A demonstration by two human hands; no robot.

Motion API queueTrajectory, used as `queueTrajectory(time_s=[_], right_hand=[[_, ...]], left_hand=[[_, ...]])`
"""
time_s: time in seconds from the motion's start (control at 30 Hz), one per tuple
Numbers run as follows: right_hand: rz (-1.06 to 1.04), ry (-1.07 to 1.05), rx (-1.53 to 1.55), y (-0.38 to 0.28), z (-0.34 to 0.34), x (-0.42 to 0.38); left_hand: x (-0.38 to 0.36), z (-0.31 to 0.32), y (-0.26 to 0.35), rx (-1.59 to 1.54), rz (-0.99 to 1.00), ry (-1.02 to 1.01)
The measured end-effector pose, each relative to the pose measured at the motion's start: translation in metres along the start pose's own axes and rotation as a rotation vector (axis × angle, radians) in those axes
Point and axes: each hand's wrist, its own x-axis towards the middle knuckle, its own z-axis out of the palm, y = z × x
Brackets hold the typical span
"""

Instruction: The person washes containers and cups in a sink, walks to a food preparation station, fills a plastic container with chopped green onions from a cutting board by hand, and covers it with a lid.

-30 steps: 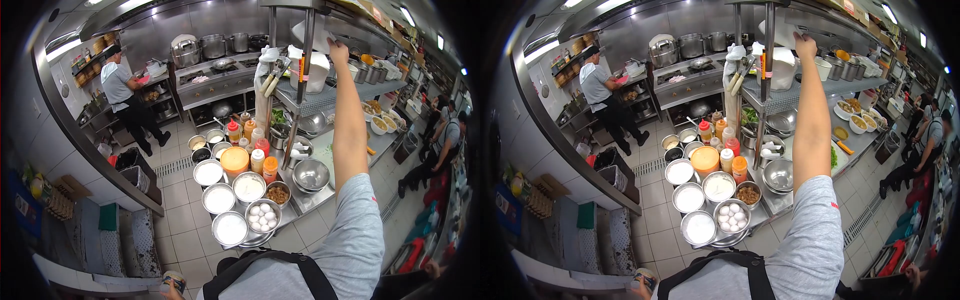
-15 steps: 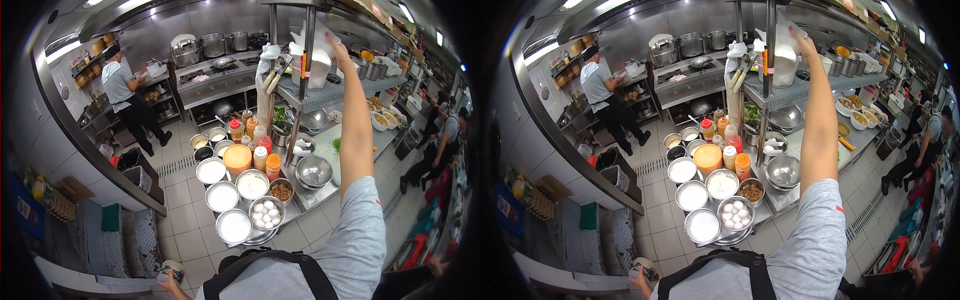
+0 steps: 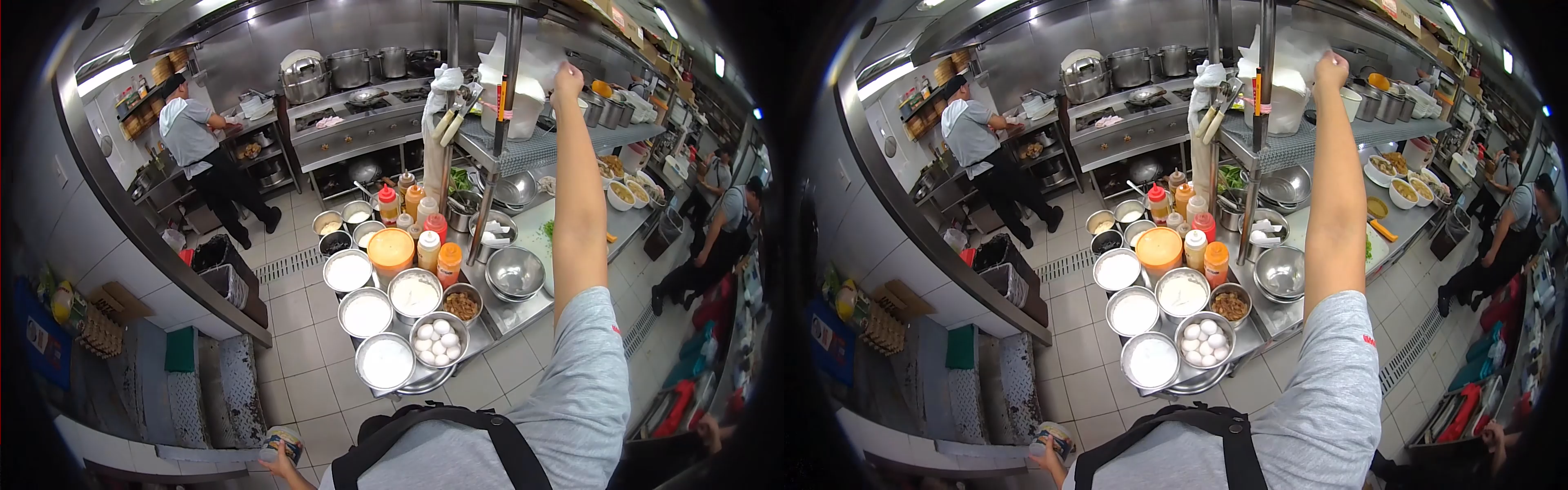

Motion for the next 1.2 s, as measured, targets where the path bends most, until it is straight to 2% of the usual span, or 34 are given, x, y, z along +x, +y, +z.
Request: queueTrajectory(time_s=[0.03,0.1,0.17,0.3,0.37,0.4,0.43,0.47,0.5,0.53,0.57,0.6,0.63,0.67,0.73,0.77,0.8,0.83,0.87,0.9,0.93,0.97,1.0,1.03,1.1,1.13,1.2], right_hand=[[0.061,0.119,0.117,0.005,0.000,0.004],[0.089,0.133,0.173,-0.021,-0.003,-0.024],[0.200,0.177,0.780,-0.044,-0.003,-0.047],[0.223,0.018,0.891,-0.046,-0.010,-0.054],[-0.051,-0.133,0.606,-0.031,-0.013,-0.055],[-0.016,0.018,0.610,-0.031,-0.015,-0.058],[-0.015,0.018,0.610,-0.031,-0.020,-0.061],[0.021,0.106,0.680,-0.046,-0.027,-0.074],[0.057,0.194,0.749,-0.062,-0.033,-0.085],[0.107,0.276,0.691,-0.075,-0.035,-0.093],[-0.023,0.331,0.562,-0.060,-0.037,-0.080],[-0.151,0.384,0.431,-0.037,-0.048,-0.058],[-0.471,0.460,0.189,-0.024,-0.053,-0.053],[-0.611,0.560,0.090,-0.040,-0.060,-0.074],[-0.345,0.300,0.234,-0.082,-0.074,-0.147],[-0.269,0.148,0.325,-0.104,-0.070,-0.203],[-0.240,-0.076,0.399,-0.116,-0.069,-0.268],[-0.100,-0.413,0.373,-0.095,-0.077,-0.319],[-0.019,-0.553,0.355,-0.090,-0.073,-0.389],[0.101,-0.882,0.265,-0.095,-0.086,-0.453],[0.515,-1.136,0.147,-0.069,-0.108,-0.519],[0.207,-1.477,0.112,-0.094,-0.121,-0.573],[0.091,-1.722,0.215,-0.124,-0.128,-0.604],[-0.330,-1.817,0.362,-0.129,-0.130,-0.631],[-0.531,-2.048,0.443,-0.155,-0.124,-0.662],[-0.531,-2.050,0.458,-0.163,-0.119,-0.665],[-0.959,-2.487,-0.018,-0.176,-0.108,-0.670]], left_hand=[[-0.001,-0.003,0.000,0.010,0.018,0.003],[0.008,-0.003,-0.004,0.029,0.007,0.025],[0.010,-0.006,-0.003,0.047,-0.003,0.046],[0.015,-0.003,0.008,0.082,0.027,0.077],[0.019,0.002,0.009,0.104,0.071,0.085],[0.018,0.003,0.011,0.011,0.110,0.067],[0.018,0.004,0.013,-0.082,0.149,0.049],[0.015,0.003,0.019,-0.081,0.149,0.049],[0.011,0.001,0.030,-0.212,0.164,-0.022],[0.005,-0.001,0.042,-0.342,0.179,-0.094],[0.000,-0.002,0.055,-0.341,0.179,-0.094],[-0.007,-0.003,0.069,-0.555,0.130,-0.223],[-0.013,-0.013,0.081,-0.772,0.074,-0.329],[-0.022,-0.022,0.098,-0.840,0.018,-0.440],[-0.027,-0.031,0.117,-0.832,-0.119,-0.557],[-0.015,-0.025,0.123,-0.945,-0.072,-0.848],[-0.006,-0.028,0.120,-0.780,-0.080,-1.013],[-0.030,-0.042,0.141,-0.755,-0.071,-1.152],[-0.042,-0.051,0.159,-0.791,-0.102,-1.296],[-0.061,-0.060,0.176,-0.776,-0.128,-1.322],[-0.072,-0.062,0.188,-0.746,-0.146,-1.400],[-0.087,-0.071,0.202,-0.709,-0.167,-1.490],[-0.092,-0.068,0.209,-0.650,-0.227,-1.543],[-0.099,-0.071,0.220,-0.655,-0.226,-1.531],[-0.114,-0.081,0.236,-0.480,-0.329,-1.749],[-0.113,-0.082,0.236,-0.486,-0.329,-1.737],[-0.106,-0.078,0.236,-0.417,-0.158,-1.937]])
